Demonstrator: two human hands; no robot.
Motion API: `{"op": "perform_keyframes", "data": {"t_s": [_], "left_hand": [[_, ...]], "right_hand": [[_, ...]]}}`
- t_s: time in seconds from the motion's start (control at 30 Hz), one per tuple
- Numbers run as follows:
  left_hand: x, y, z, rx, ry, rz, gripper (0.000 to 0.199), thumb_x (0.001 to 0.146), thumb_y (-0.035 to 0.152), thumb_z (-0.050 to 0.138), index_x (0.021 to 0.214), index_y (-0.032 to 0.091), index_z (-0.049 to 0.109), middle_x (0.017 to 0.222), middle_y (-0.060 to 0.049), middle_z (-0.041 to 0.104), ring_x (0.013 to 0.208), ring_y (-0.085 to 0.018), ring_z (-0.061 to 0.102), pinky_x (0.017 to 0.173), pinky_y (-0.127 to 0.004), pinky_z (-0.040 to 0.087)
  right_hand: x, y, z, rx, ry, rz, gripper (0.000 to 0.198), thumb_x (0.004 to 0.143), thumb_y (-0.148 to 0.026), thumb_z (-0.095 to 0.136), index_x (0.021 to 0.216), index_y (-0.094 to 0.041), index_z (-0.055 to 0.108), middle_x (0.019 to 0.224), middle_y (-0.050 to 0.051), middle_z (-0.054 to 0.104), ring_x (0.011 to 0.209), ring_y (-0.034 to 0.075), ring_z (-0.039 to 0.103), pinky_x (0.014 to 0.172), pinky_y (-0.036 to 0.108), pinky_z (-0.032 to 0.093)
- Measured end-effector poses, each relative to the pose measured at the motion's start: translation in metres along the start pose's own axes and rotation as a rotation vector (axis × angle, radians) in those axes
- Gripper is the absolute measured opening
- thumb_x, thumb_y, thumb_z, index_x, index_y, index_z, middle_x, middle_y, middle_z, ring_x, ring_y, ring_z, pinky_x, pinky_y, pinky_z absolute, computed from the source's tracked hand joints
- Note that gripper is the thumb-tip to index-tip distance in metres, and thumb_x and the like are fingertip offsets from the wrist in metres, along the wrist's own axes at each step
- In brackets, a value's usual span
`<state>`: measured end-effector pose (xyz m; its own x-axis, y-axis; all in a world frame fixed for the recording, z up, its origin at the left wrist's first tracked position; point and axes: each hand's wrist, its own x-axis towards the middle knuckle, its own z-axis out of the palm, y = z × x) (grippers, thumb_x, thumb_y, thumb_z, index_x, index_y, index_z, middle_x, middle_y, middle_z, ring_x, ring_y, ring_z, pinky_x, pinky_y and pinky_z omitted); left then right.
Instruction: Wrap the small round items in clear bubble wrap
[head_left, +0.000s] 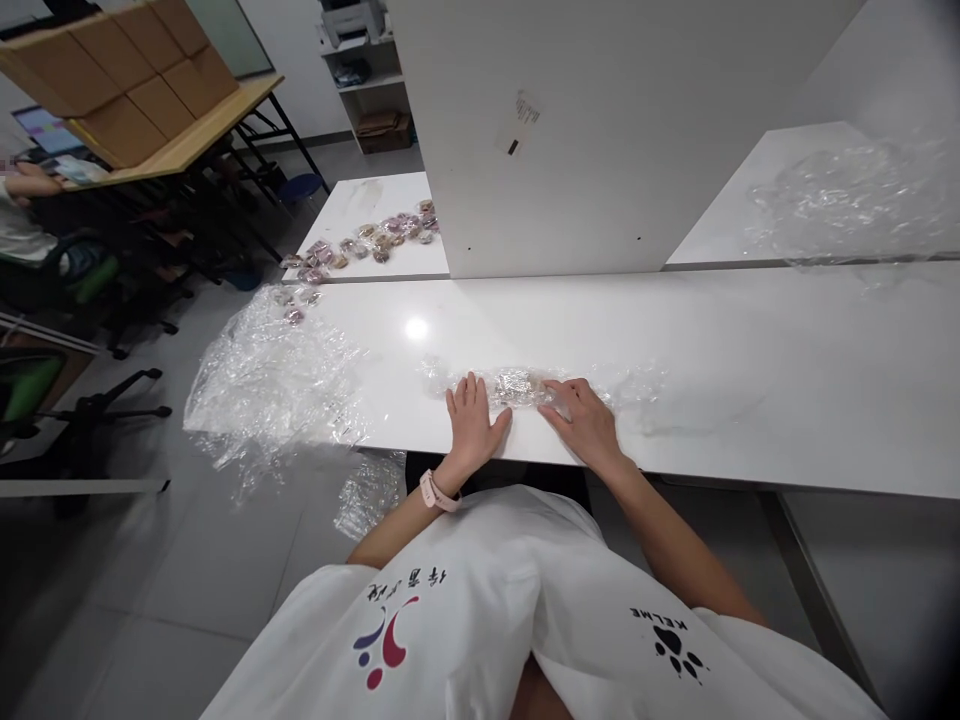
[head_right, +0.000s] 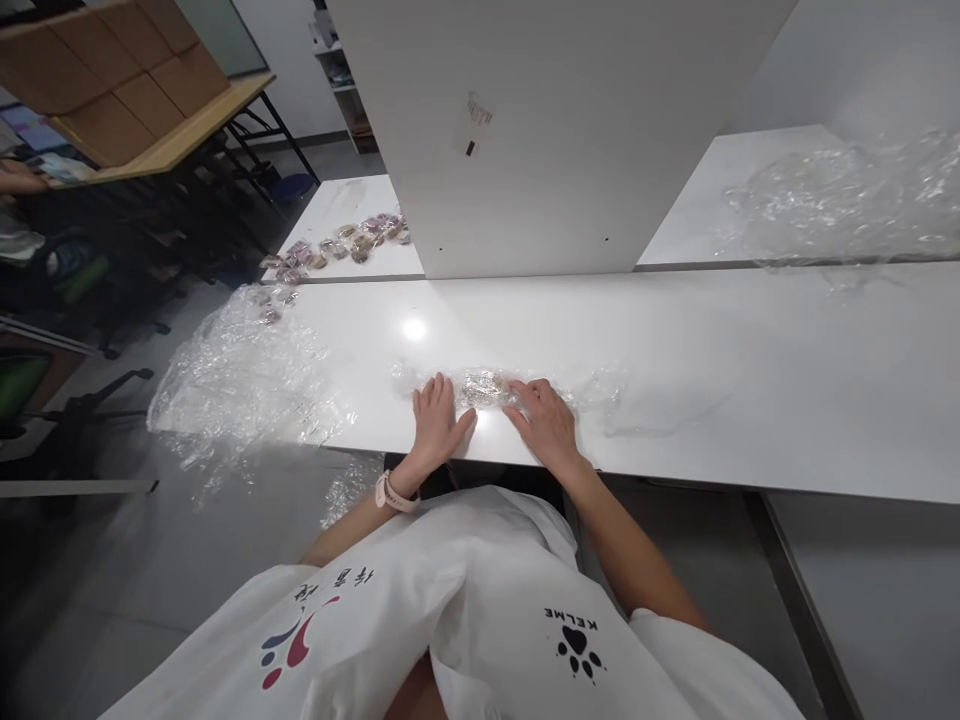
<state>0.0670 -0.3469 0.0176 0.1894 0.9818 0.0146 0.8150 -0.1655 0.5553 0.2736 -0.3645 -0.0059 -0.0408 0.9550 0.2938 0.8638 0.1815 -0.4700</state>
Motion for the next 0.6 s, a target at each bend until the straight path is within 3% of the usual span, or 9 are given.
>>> {"op": "perform_keyframes", "data": {"t_s": [0.07,0.13,0.23,0.33,0.47,0.6], "left_hand": [[0.008,0.011,0.011,-0.210,-0.053,-0.121,0.076,0.092,0.049,0.056,0.153,0.012,0.031,0.165,-0.021,0.020,0.155,-0.036,0.006,0.123,-0.059,0.007],[0.019,0.025,0.018,-0.501,-0.049,-0.221,0.079,0.090,0.048,0.061,0.155,0.017,0.028,0.166,-0.017,0.018,0.156,-0.032,0.005,0.124,-0.053,0.012],[0.033,0.046,0.025,-0.983,-0.001,-0.318,0.077,0.086,0.042,0.069,0.152,0.025,0.033,0.161,-0.012,0.033,0.149,-0.028,0.031,0.118,-0.043,0.034],[0.042,0.058,0.029,-1.309,-0.016,-0.377,0.078,0.078,0.035,0.077,0.145,0.024,0.039,0.140,-0.012,0.056,0.125,-0.023,0.059,0.105,-0.038,0.047],[0.047,0.061,0.016,-1.403,0.010,-0.332,0.057,0.073,0.036,0.080,0.121,0.019,0.053,0.112,-0.007,0.068,0.100,-0.016,0.066,0.095,-0.032,0.050],[0.039,0.063,-0.016,-1.322,-0.001,-0.122,0.047,0.076,0.049,0.077,0.108,0.021,0.056,0.104,-0.004,0.067,0.097,-0.015,0.064,0.091,-0.030,0.049]], "right_hand": [[0.001,-0.001,0.006,0.051,0.015,0.054,0.038,0.097,-0.045,0.051,0.126,-0.024,0.063,0.106,0.008,0.061,0.081,0.020,0.061,0.068,0.033,0.049],[0.003,0.000,0.010,0.126,0.031,0.094,0.038,0.096,-0.046,0.052,0.124,-0.023,0.063,0.104,0.007,0.061,0.072,0.018,0.059,0.067,0.033,0.049],[0.006,0.003,0.011,0.277,0.047,0.160,0.040,0.094,-0.049,0.053,0.122,-0.022,0.061,0.100,0.006,0.062,0.064,0.015,0.055,0.068,0.034,0.050],[0.005,0.004,0.006,0.507,0.054,0.197,0.046,0.092,-0.053,0.056,0.126,-0.022,0.057,0.103,0.006,0.062,0.070,0.015,0.057,0.072,0.035,0.052],[-0.008,-0.006,-0.009,0.899,0.011,0.281,0.050,0.089,-0.056,0.060,0.128,-0.026,0.056,0.115,0.008,0.063,0.093,0.018,0.064,0.088,0.039,0.055],[-0.025,-0.014,-0.025,1.235,-0.039,0.615,0.041,0.089,-0.060,0.060,0.113,-0.028,0.064,0.106,0.006,0.068,0.095,0.023,0.068,0.082,0.042,0.061]]}}
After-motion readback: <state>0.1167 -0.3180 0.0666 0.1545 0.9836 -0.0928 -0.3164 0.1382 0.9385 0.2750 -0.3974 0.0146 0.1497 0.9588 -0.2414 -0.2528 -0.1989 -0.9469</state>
